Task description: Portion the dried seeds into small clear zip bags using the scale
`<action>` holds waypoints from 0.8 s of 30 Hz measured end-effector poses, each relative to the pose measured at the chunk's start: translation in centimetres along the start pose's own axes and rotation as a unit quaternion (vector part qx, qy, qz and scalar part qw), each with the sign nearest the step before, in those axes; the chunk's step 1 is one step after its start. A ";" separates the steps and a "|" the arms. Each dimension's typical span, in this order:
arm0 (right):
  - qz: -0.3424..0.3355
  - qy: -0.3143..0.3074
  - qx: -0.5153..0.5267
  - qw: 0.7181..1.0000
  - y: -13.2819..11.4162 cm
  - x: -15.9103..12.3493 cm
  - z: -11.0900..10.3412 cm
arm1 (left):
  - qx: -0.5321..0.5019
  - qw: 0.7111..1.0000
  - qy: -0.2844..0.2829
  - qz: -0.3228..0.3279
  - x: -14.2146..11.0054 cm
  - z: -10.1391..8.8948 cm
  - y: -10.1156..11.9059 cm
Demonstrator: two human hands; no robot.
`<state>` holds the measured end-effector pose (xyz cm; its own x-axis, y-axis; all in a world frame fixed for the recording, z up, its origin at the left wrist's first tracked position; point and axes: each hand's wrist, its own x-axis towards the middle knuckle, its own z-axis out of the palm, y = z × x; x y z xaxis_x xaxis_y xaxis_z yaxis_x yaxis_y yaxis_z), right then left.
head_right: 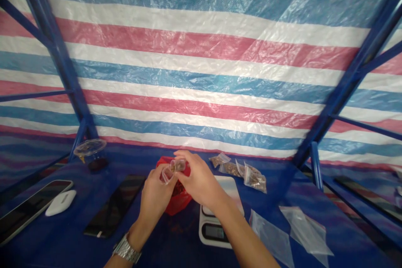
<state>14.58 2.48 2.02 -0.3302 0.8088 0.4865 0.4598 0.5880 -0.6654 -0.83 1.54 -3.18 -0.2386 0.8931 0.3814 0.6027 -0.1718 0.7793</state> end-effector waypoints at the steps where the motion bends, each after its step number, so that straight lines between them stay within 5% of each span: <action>1: -0.015 -0.005 -0.023 1.000 -0.2 0.0 0.2 | -0.007 1.000 -0.002 -0.008 0.0 0.0 -0.1; 7: -0.158 -0.064 -0.097 0.981 -2.0 0.0 0.7 | -0.113 0.992 0.026 -0.047 0.1 0.2 -0.5; 12: -0.193 -0.047 -0.107 0.974 -1.9 0.4 1.0 | -0.167 0.985 0.030 -0.035 0.2 0.7 -0.7; 17: -0.117 0.000 -0.129 0.985 -0.1 1.1 0.5 | -0.117 0.990 0.074 -0.015 0.3 -0.1 -0.6; 21: -0.051 -0.112 -0.186 0.975 1.4 1.2 0.8 | 0.027 0.993 0.114 -0.004 -1.0 -0.9 -0.5; 24: -0.061 -0.169 -0.197 0.964 1.9 1.1 1.8 | 0.071 0.995 0.076 0.007 -2.8 -0.9 -0.9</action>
<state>13.62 4.49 0.33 -0.6215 0.7275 0.2906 0.6559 0.6861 -0.3147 -1.37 -1.18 -4.46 -0.3360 0.8155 0.4712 0.7053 -0.1137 0.6998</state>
